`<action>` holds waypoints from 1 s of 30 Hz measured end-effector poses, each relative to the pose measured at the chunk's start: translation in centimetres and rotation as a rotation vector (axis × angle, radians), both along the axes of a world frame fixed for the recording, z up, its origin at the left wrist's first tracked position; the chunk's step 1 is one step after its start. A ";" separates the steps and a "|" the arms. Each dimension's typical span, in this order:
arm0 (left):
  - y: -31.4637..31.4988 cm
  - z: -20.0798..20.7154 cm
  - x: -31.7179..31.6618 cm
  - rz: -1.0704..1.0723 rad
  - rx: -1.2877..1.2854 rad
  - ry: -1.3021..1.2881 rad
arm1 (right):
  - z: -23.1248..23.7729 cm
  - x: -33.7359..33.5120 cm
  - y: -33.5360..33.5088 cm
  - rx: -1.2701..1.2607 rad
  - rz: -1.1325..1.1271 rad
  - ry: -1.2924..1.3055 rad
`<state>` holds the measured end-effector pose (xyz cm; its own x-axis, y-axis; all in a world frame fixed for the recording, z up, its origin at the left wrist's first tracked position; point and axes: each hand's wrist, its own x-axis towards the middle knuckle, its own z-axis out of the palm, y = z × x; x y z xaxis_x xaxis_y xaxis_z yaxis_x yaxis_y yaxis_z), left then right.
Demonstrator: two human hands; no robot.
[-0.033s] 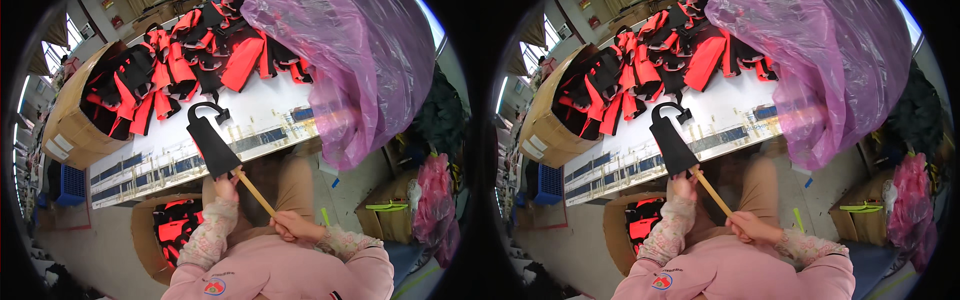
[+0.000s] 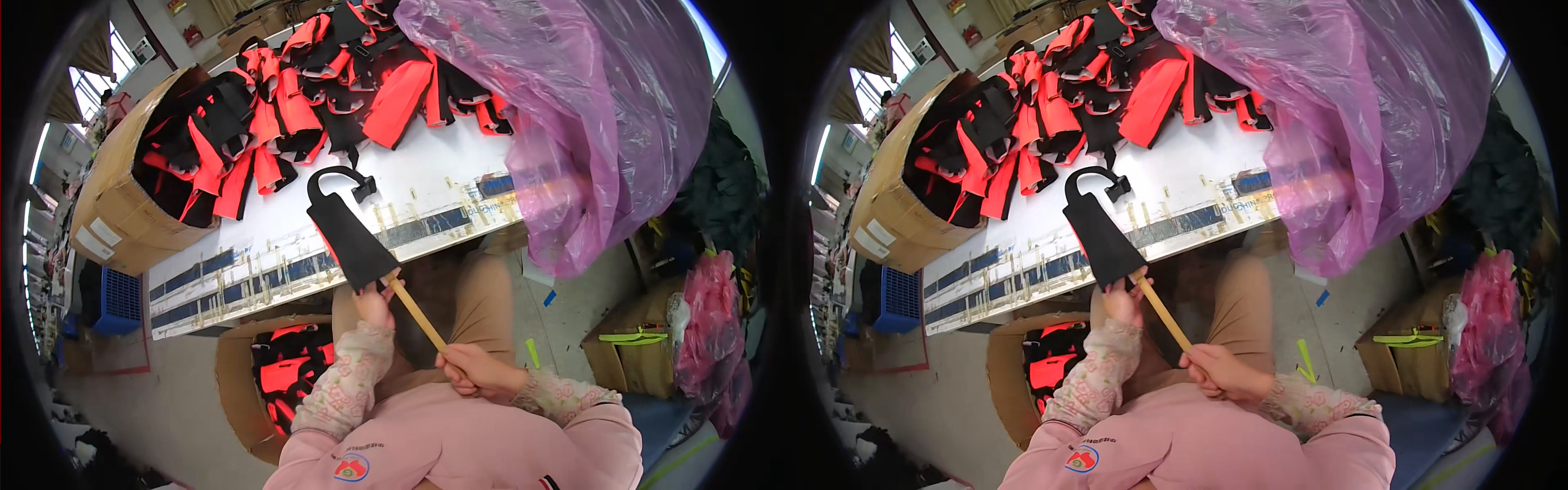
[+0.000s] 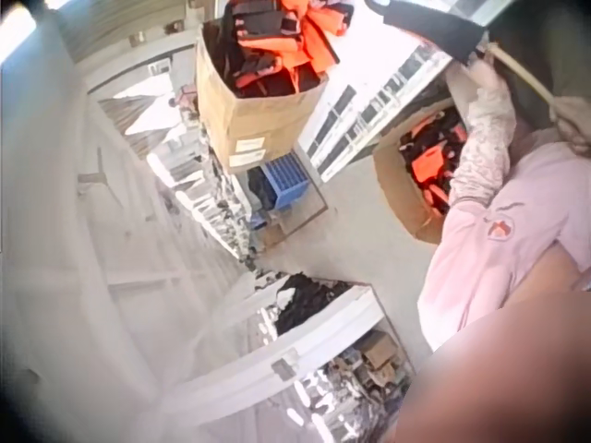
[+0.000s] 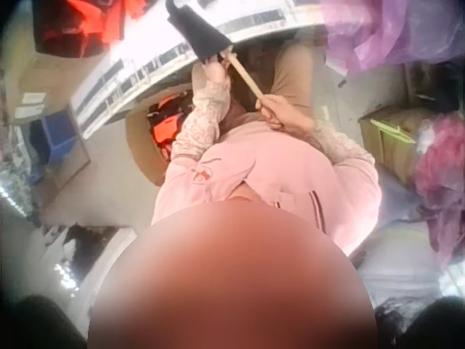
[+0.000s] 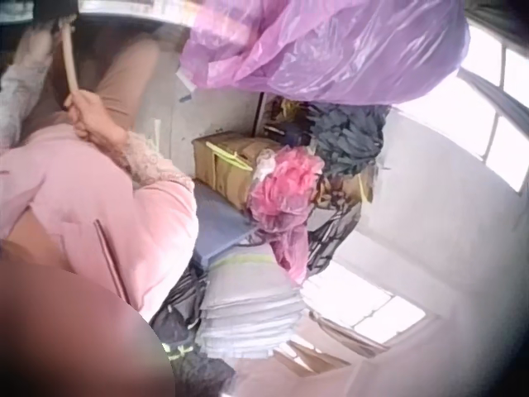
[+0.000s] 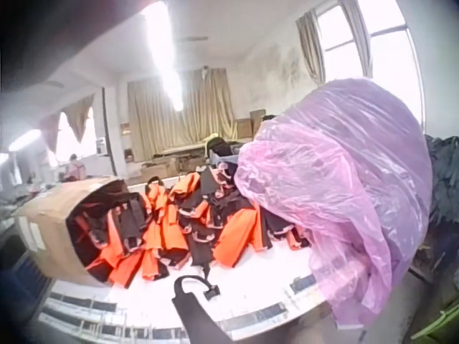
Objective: The recorder is inserting foam pieces into fabric sleeves and organizing components to manufacture life jackets.
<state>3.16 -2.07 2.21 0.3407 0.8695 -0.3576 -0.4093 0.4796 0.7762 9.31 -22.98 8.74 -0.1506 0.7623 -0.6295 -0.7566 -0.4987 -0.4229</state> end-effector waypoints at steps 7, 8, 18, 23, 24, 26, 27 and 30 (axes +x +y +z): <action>-1.2 -2.7 -0.4 -0.032 0.027 0.073 | -0.1 -2.8 5.8 -0.018 -0.183 -0.015; -1.1 -3.3 -0.6 -0.015 0.040 0.068 | -0.7 -2.8 6.9 -0.011 -0.203 -0.067; -0.7 -3.5 -1.7 -0.214 0.106 0.097 | -1.8 -1.2 10.6 0.108 -0.252 -0.145; 1.0 -1.7 -2.8 -0.106 -0.095 -0.062 | -1.9 -0.7 4.0 0.168 0.065 -0.674; 1.8 -1.2 -3.2 -0.098 -0.094 -0.069 | -2.5 -0.3 2.1 0.199 0.082 -0.798; 3.4 -0.4 -3.6 -0.214 -0.100 -0.214 | -3.4 1.7 -1.3 0.225 0.096 -0.928; 4.6 -1.0 -3.8 -0.274 -0.130 -0.357 | -3.7 2.7 -2.6 0.367 0.064 -1.306; 5.3 -0.1 -3.5 -0.266 -0.202 -0.303 | -1.9 6.5 -3.4 0.300 -0.012 -1.717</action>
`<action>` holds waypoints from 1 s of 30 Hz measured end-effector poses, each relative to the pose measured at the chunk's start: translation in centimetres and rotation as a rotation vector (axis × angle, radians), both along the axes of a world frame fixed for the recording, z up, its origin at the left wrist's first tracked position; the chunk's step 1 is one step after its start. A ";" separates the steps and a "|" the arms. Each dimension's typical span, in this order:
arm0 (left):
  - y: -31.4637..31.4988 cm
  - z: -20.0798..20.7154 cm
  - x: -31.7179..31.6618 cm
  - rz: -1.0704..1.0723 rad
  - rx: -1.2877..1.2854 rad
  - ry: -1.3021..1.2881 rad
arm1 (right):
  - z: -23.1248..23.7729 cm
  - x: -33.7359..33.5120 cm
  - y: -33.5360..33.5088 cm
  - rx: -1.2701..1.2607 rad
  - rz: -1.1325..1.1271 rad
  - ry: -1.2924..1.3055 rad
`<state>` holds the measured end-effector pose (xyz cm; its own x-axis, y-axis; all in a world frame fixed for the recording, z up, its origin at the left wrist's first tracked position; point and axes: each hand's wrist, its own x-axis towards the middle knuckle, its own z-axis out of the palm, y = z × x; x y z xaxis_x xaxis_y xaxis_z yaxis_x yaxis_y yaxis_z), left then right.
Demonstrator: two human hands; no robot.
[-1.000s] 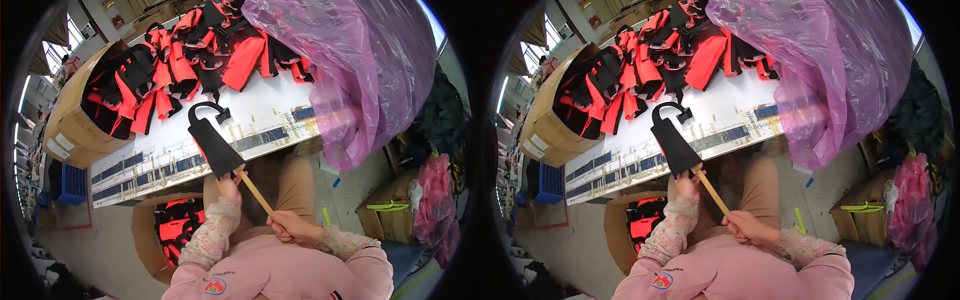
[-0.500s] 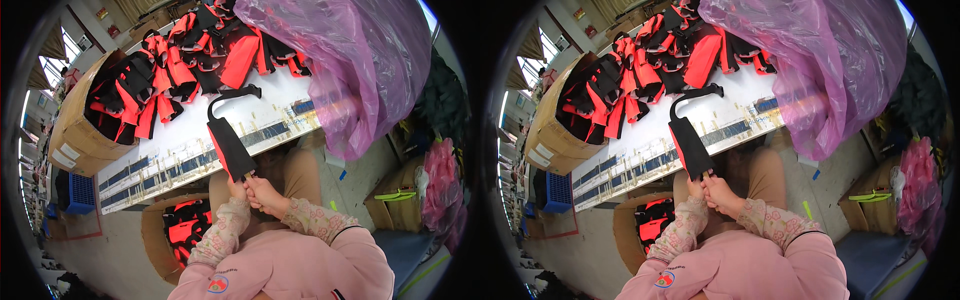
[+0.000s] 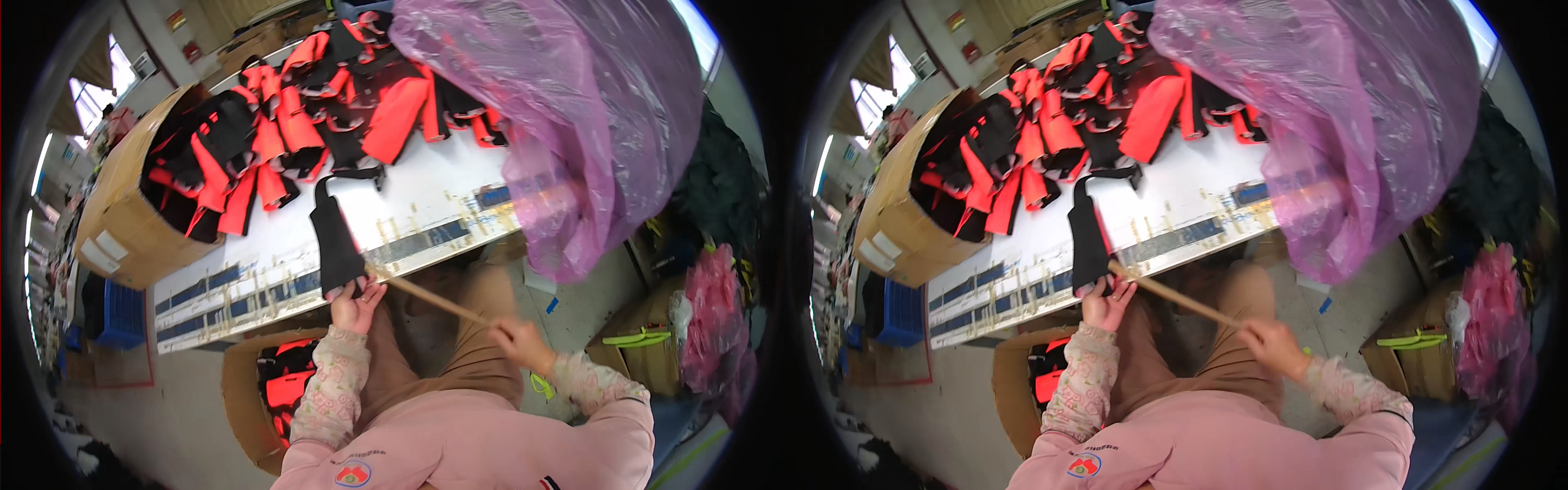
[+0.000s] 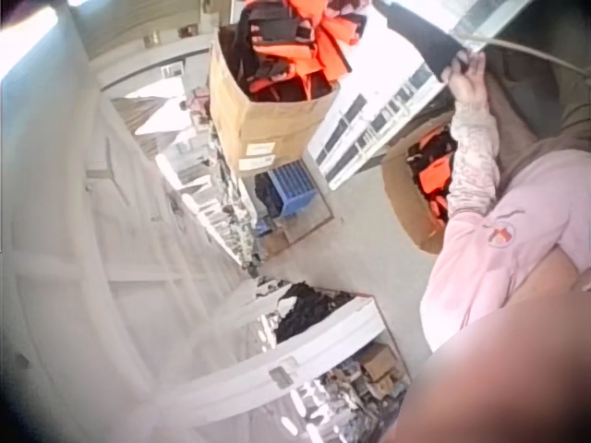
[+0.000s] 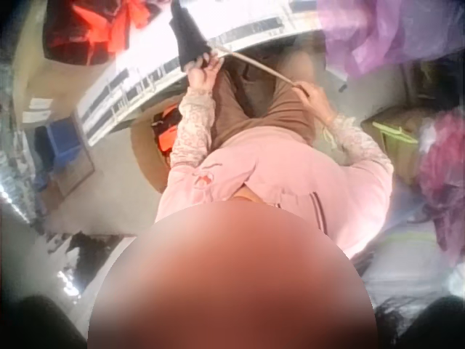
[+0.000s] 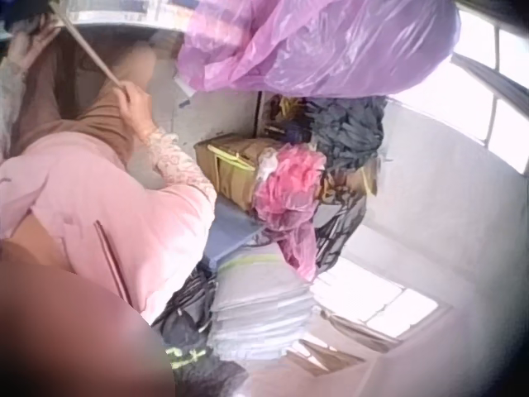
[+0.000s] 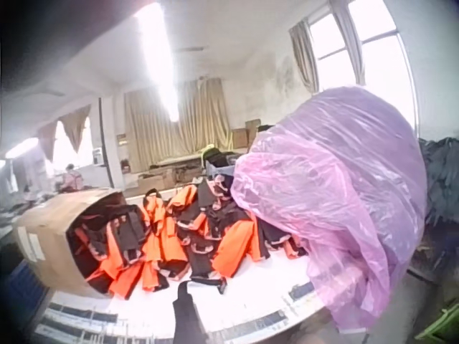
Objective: The recorder is inserting foam pieces into fabric sleeves and organizing components to manufacture life jackets.
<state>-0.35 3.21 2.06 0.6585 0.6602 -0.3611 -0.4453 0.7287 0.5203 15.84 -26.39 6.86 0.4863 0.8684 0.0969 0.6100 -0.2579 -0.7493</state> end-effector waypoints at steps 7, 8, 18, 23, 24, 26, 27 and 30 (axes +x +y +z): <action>0.2 -1.7 0.0 0.014 0.080 0.137 | 1.5 14.6 8.6 0.110 -0.203 -0.563; 0.1 -1.7 0.1 0.006 0.084 0.132 | 1.7 17.1 9.6 0.179 -0.210 -0.600; -0.5 -2.6 1.7 -0.018 0.121 0.158 | 2.8 45.0 5.0 -0.009 -0.979 -0.209; -0.4 -2.4 0.0 0.085 0.139 0.206 | 4.5 41.2 7.2 -0.064 -0.885 -0.592; -0.4 -2.2 -0.2 0.083 0.154 0.204 | 4.6 39.8 7.7 -0.121 -0.800 -0.650; -0.5 -2.0 -0.5 0.083 0.169 0.204 | 4.0 36.7 8.4 -0.280 -0.770 -0.627; -0.5 -1.9 -0.5 0.087 0.169 0.214 | 3.6 35.9 8.8 -0.415 -0.785 -0.607; -0.4 -2.6 -0.5 0.081 0.143 0.225 | 2.5 35.7 9.1 -0.611 -0.756 -0.636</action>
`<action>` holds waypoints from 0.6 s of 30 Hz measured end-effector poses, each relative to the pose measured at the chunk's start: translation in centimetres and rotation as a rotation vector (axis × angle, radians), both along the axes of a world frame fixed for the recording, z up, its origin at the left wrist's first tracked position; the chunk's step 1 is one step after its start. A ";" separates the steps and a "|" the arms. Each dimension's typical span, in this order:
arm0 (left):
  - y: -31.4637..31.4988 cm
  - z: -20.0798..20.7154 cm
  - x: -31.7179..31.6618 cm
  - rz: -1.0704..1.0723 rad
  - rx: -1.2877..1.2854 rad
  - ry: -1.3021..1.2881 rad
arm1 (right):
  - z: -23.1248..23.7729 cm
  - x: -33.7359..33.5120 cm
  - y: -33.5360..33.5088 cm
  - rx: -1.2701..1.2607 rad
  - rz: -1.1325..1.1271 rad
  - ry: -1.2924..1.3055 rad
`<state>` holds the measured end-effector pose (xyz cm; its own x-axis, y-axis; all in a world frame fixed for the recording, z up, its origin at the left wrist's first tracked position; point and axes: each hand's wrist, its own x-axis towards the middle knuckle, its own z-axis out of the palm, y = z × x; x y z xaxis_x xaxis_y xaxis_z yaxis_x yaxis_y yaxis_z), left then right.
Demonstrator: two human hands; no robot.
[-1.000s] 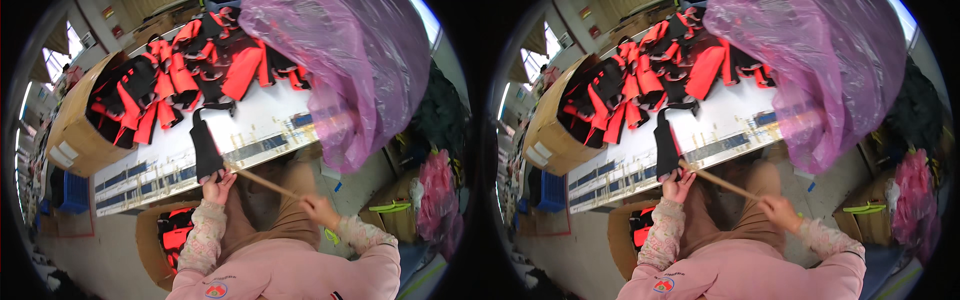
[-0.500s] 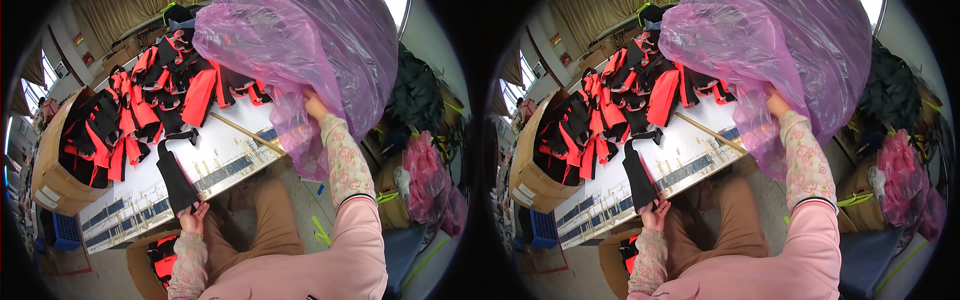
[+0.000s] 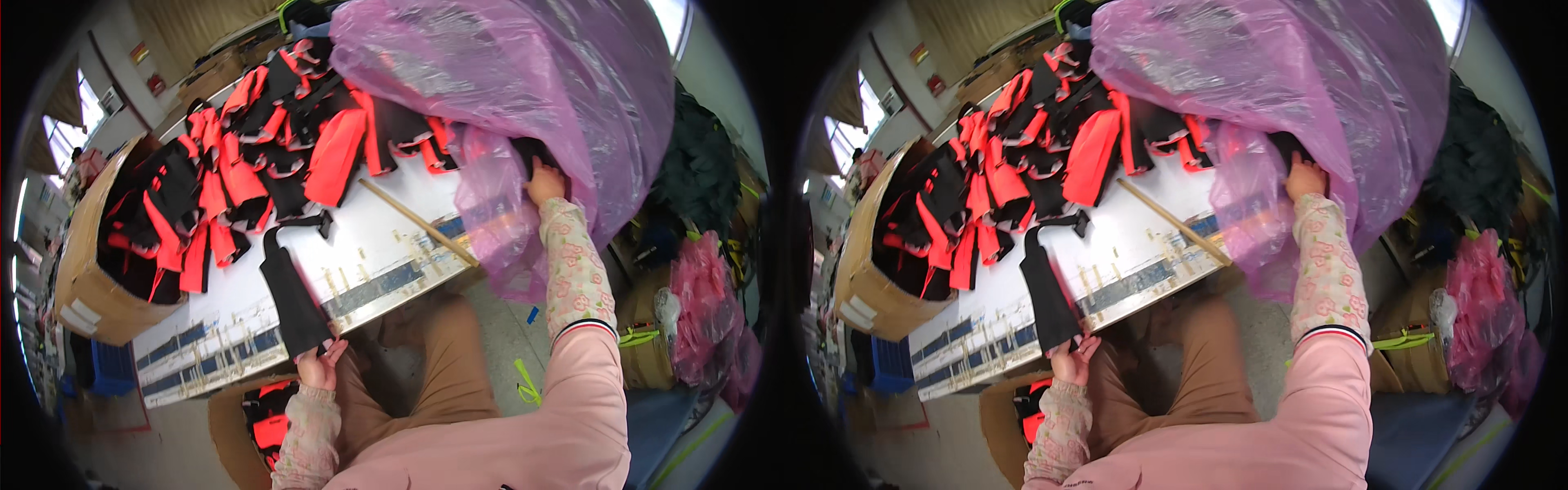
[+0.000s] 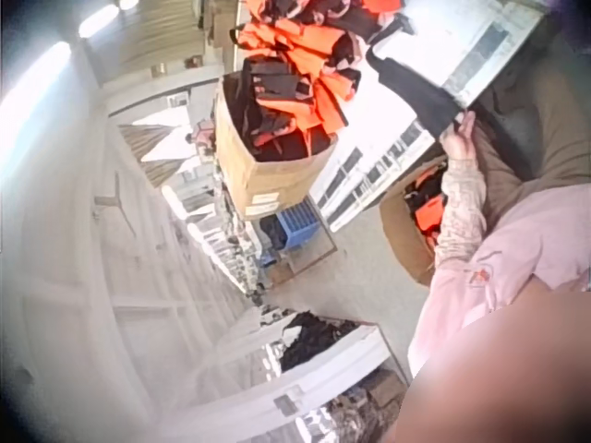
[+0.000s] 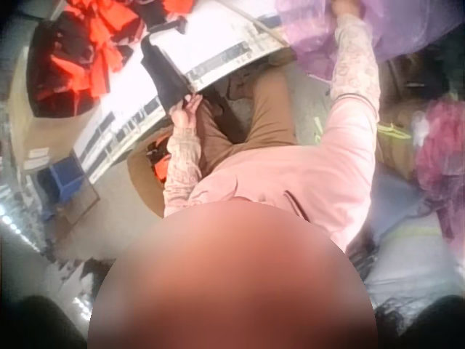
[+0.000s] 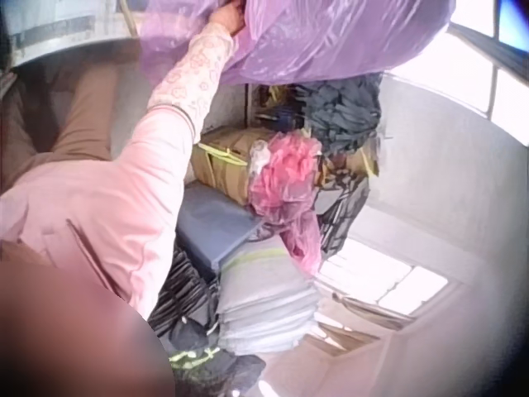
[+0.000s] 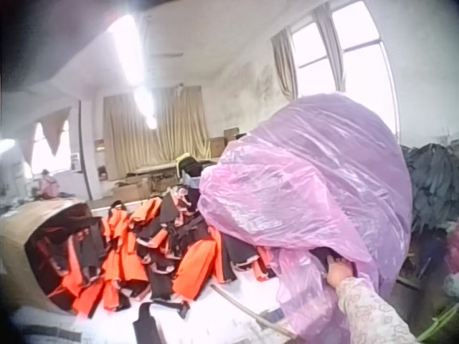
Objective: The recorder is inserting foam pieces into fabric sleeves and organizing components to manufacture life jackets.
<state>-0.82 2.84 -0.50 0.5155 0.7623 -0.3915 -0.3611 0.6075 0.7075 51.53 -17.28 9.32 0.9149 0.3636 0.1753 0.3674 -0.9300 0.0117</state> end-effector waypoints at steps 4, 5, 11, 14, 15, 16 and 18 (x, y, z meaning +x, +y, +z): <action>0.0 -0.7 0.9 -0.035 -0.014 -0.054 | -1.7 0.6 -1.6 0.098 0.073 -0.172; -0.1 0.0 0.5 -0.008 -0.010 -0.029 | -1.0 -1.2 -1.0 0.121 0.136 -0.221; 0.1 1.1 0.2 0.012 -0.036 -0.040 | 4.2 -15.1 -3.1 0.207 0.194 -0.055; -0.1 2.3 0.7 0.004 -0.069 -0.028 | 3.5 -21.2 -5.8 0.871 0.368 0.385; 0.0 2.8 0.8 -0.026 -0.073 -0.008 | 3.4 -23.5 -5.9 1.029 0.360 0.605; 0.0 2.9 0.8 -0.051 -0.077 0.016 | 3.4 -26.1 -5.3 1.221 0.367 0.832; -0.3 3.4 1.1 -0.047 -0.068 -0.004 | 2.5 -29.9 -3.2 1.276 0.492 0.960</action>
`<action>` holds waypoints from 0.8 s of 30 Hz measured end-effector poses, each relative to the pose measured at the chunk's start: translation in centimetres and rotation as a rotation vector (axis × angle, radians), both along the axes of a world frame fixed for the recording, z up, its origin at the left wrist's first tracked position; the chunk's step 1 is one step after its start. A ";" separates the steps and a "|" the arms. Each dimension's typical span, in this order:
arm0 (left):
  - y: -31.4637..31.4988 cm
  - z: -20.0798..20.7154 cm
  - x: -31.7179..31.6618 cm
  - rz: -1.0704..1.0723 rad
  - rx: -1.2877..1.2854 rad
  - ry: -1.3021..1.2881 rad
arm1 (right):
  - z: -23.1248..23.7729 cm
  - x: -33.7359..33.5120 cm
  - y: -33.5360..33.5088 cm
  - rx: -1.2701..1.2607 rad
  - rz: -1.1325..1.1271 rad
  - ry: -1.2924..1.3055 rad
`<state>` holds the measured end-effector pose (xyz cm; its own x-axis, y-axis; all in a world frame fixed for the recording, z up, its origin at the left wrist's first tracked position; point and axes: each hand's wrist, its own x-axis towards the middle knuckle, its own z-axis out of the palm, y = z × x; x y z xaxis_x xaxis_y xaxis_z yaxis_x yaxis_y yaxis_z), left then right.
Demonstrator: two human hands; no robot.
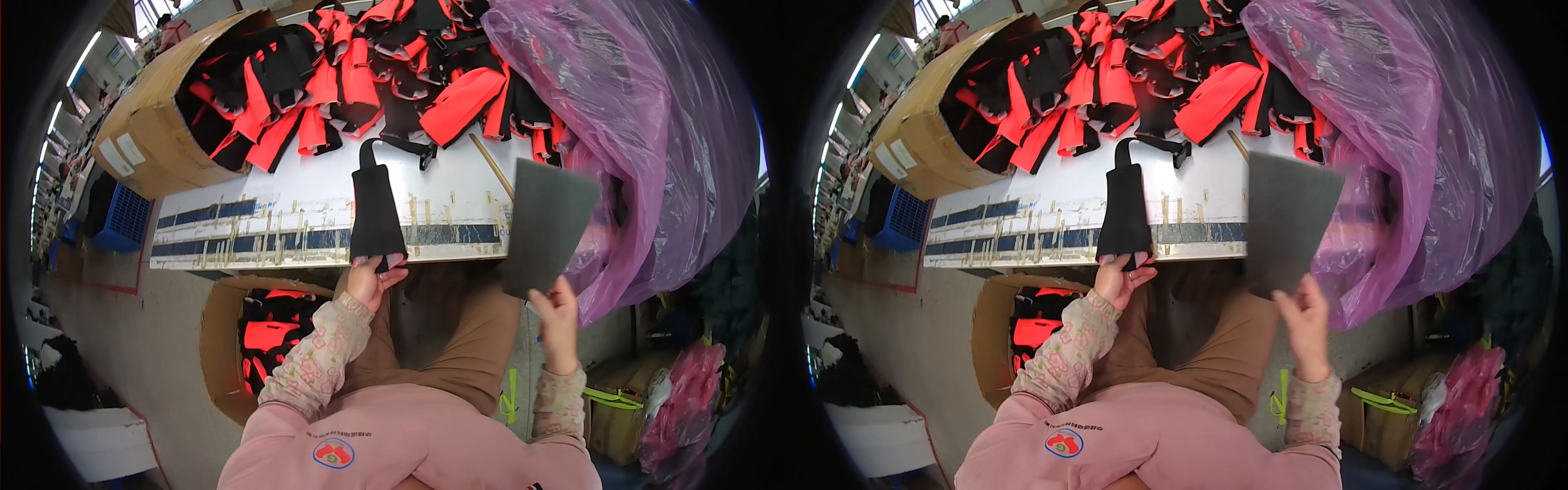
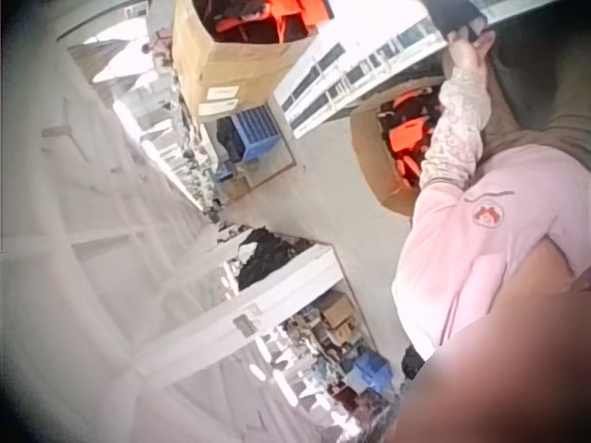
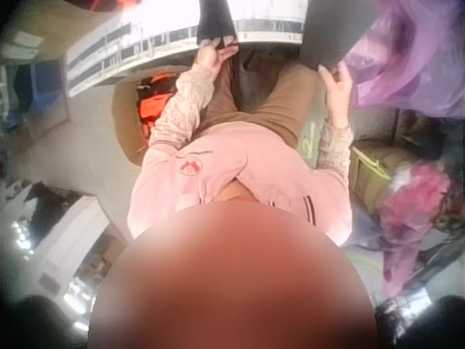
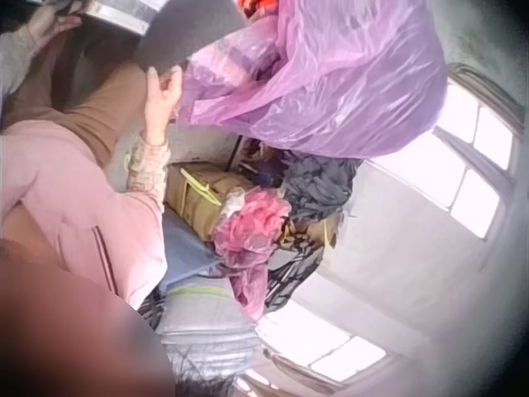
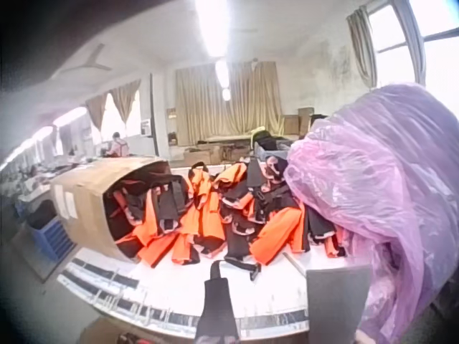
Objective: The recorder is inserting foam pieces into fabric sleeves and organizing components to manufacture life jackets.
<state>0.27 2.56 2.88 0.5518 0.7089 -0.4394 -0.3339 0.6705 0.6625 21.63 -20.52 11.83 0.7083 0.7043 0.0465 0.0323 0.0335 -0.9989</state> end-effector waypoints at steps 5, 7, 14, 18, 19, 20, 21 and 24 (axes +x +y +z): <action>-0.6 2.0 0.6 -0.012 0.059 0.035 | -2.1 -4.6 8.1 0.464 0.530 -0.185; -0.1 -0.2 0.6 0.015 -0.007 -0.061 | -0.6 -7.2 11.4 0.404 0.492 -0.630; 0.5 -4.0 -0.7 -0.207 -0.171 -0.693 | -3.0 -7.9 16.4 0.095 0.233 -1.113; 1.1 -3.8 -1.0 -0.226 -0.111 -0.736 | 0.3 -8.3 14.9 -0.034 0.493 -1.159; 1.1 -3.8 -1.2 -0.224 -0.097 -0.745 | 2.4 -8.7 13.5 -0.071 0.533 -1.160; 1.1 -3.8 -1.2 -0.223 -0.082 -0.756 | 4.3 -9.0 12.0 -0.140 0.592 -1.147; 1.2 -3.8 -1.1 -0.225 -0.068 -0.768 | 6.1 -9.3 10.3 -0.211 0.647 -1.133; 1.3 -3.7 -0.6 -0.246 -0.029 -0.795 | 9.1 -12.5 7.4 -0.038 0.638 -1.212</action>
